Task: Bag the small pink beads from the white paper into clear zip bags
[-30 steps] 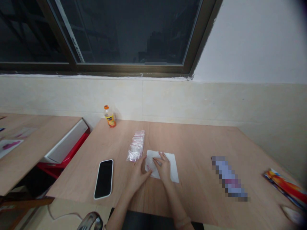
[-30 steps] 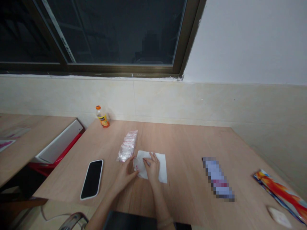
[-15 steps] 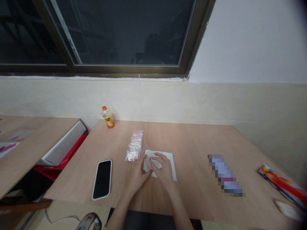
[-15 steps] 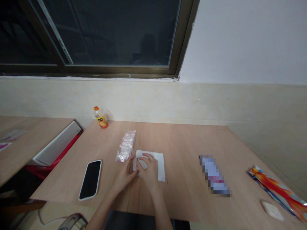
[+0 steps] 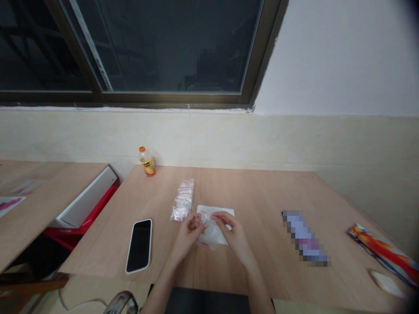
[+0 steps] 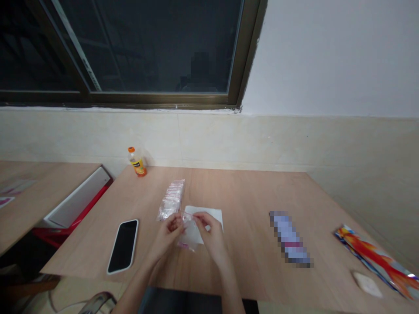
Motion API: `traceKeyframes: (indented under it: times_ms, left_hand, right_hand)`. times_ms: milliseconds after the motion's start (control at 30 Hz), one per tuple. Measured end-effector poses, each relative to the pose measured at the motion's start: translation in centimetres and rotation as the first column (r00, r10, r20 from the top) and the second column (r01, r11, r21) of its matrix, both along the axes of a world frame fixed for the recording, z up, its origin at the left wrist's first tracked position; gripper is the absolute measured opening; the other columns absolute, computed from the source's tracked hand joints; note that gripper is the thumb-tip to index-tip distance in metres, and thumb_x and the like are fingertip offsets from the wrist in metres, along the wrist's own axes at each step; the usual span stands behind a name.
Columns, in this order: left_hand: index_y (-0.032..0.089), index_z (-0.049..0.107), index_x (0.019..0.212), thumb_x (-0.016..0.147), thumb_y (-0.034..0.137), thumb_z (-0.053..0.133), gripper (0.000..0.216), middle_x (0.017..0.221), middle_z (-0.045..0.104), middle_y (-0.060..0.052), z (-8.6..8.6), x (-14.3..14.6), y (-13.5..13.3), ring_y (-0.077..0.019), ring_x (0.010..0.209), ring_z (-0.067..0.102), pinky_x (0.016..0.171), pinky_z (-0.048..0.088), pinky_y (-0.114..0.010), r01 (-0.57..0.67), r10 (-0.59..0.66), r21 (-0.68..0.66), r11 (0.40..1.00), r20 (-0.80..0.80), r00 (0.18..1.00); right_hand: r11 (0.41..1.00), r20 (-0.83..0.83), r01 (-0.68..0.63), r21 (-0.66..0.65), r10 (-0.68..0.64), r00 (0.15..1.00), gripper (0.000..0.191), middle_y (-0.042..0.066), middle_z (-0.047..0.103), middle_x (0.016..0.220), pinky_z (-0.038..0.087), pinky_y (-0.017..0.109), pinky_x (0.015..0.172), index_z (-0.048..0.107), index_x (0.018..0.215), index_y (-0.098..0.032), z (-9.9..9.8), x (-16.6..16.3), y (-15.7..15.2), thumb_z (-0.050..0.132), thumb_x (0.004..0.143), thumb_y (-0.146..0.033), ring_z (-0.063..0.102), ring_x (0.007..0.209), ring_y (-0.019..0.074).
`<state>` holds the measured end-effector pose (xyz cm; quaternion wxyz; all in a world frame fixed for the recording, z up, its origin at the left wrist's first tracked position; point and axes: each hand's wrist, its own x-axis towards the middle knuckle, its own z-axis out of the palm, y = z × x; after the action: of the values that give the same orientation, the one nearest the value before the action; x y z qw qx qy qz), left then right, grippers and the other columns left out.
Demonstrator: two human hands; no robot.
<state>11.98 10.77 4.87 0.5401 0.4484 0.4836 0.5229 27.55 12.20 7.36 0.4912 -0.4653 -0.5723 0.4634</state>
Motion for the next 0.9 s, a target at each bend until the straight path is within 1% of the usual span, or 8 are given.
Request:
traceKeyframes:
  times_ms: [67, 167, 267, 333, 500, 667, 767, 900]
  left_hand:
    - [0.015, 0.058, 0.072, 0.073, 0.045, 0.066, 0.031, 0.057, 0.058, 0.002, 1.2, 0.0, -0.1, -0.0115, 0.054, 0.054, 0.054, 0.046, -0.022, 0.037, -0.037, -0.003, 0.999, 0.002, 0.999]
    - [0.015, 0.058, 0.066, 0.077, 0.044, 0.063, 0.031, 0.057, 0.061, 0.001, 2.6, 0.1, -0.3, -0.0121, 0.055, 0.057, 0.056, 0.047, -0.023, 0.055, -0.056, 0.049, 0.997, 0.007, 0.998]
    - [0.016, 0.06, 0.077, 0.077, 0.043, 0.064, 0.027, 0.066, 0.065, -0.001, 3.3, 0.4, -0.4, -0.015, 0.062, 0.062, 0.061, 0.051, -0.025, 0.07, -0.073, 0.044, 0.997, 0.068, 0.995]
    - [0.016, 0.061, 0.083, 0.078, 0.042, 0.063, 0.026, 0.068, 0.066, -0.001, 3.6, 0.6, -0.4, -0.0153, 0.062, 0.063, 0.061, 0.051, -0.026, 0.078, -0.081, 0.044, 0.996, 0.065, 0.995]
    - [0.015, 0.066, 0.08, 0.08, 0.042, 0.06, 0.027, 0.068, 0.067, -0.001, 4.4, 1.0, -0.3, -0.0147, 0.063, 0.061, 0.061, 0.047, -0.023, 0.063, -0.057, 0.12, 0.991, -0.051, 0.997]
    - [0.015, 0.07, 0.078, 0.08, 0.039, 0.06, 0.026, 0.07, 0.068, -0.001, 4.9, 1.1, -0.4, -0.0148, 0.066, 0.058, 0.061, 0.043, -0.022, 0.114, -0.102, 0.137, 0.984, -0.094, 0.99]
    - [0.016, 0.072, 0.076, 0.082, 0.039, 0.057, 0.027, 0.071, 0.069, -0.002, 5.2, 1.0, -0.7, -0.0158, 0.068, 0.059, 0.064, 0.043, -0.023, 0.133, -0.115, 0.151, 0.979, -0.128, 0.985]
    - [0.017, 0.071, 0.076, 0.083, 0.038, 0.057, 0.027, 0.073, 0.07, -0.002, 5.4, 0.9, -0.9, -0.0171, 0.07, 0.06, 0.067, 0.044, -0.024, 0.129, -0.103, 0.148, 0.981, -0.172, 0.98]
  right_hand:
    - [0.995, -0.153, 0.077, -0.067, -0.086, 0.984, 0.03, 0.006, 0.072, 0.082, 0.048, 0.029, 0.064, 0.067, 0.091, -0.019, 0.4, 0.2, 0.0, 0.067, 0.072, -0.043, 0.065, 0.071, 0.0198]
    - [0.983, -0.28, 0.082, -0.163, -0.126, 0.952, 0.042, 0.005, 0.072, 0.078, 0.049, 0.028, 0.06, 0.064, 0.096, -0.019, 0.8, 0.6, -0.1, 0.073, 0.065, -0.046, 0.064, 0.063, 0.0182]
    - [0.985, -0.243, 0.05, -0.168, -0.09, 0.966, 0.034, 0.004, 0.069, 0.067, 0.046, 0.026, 0.056, 0.066, 0.078, -0.017, 1.1, 0.9, -0.4, 0.072, 0.066, -0.049, 0.061, 0.057, 0.0155]
    - [0.99, -0.202, 0.023, -0.139, -0.051, 0.978, 0.031, 0.002, 0.066, 0.061, 0.044, 0.024, 0.054, 0.065, 0.072, -0.017, 1.3, 1.0, -0.7, 0.069, 0.07, -0.048, 0.058, 0.055, 0.014]
    - [0.992, -0.196, -0.057, -0.109, 0.035, 0.98, 0.029, 0.0, 0.064, 0.068, 0.043, 0.023, 0.053, 0.065, 0.083, -0.019, 1.6, 0.9, -1.4, 0.066, 0.074, -0.047, 0.053, 0.054, 0.0109]
    - [0.998, -0.218, -0.009, -0.066, -0.006, 0.976, 0.027, -0.001, 0.061, 0.062, 0.04, 0.021, 0.05, 0.062, 0.078, -0.019, 1.5, 0.5, -1.5, 0.063, 0.078, -0.046, 0.051, 0.053, 0.0104]
    - [0.999, -0.233, 0.0, -0.049, -0.012, 0.972, 0.026, -0.001, 0.061, 0.064, 0.041, 0.021, 0.051, 0.061, 0.076, -0.019, 1.5, 0.4, -1.6, 0.063, 0.078, -0.045, 0.051, 0.054, 0.0105]
    - [0.996, -0.246, -0.01, -0.091, -0.013, 0.969, 0.027, -0.001, 0.06, 0.064, 0.041, 0.021, 0.05, 0.06, 0.075, -0.019, 1.7, 0.0, -1.8, 0.064, 0.076, -0.046, 0.052, 0.054, 0.0113]
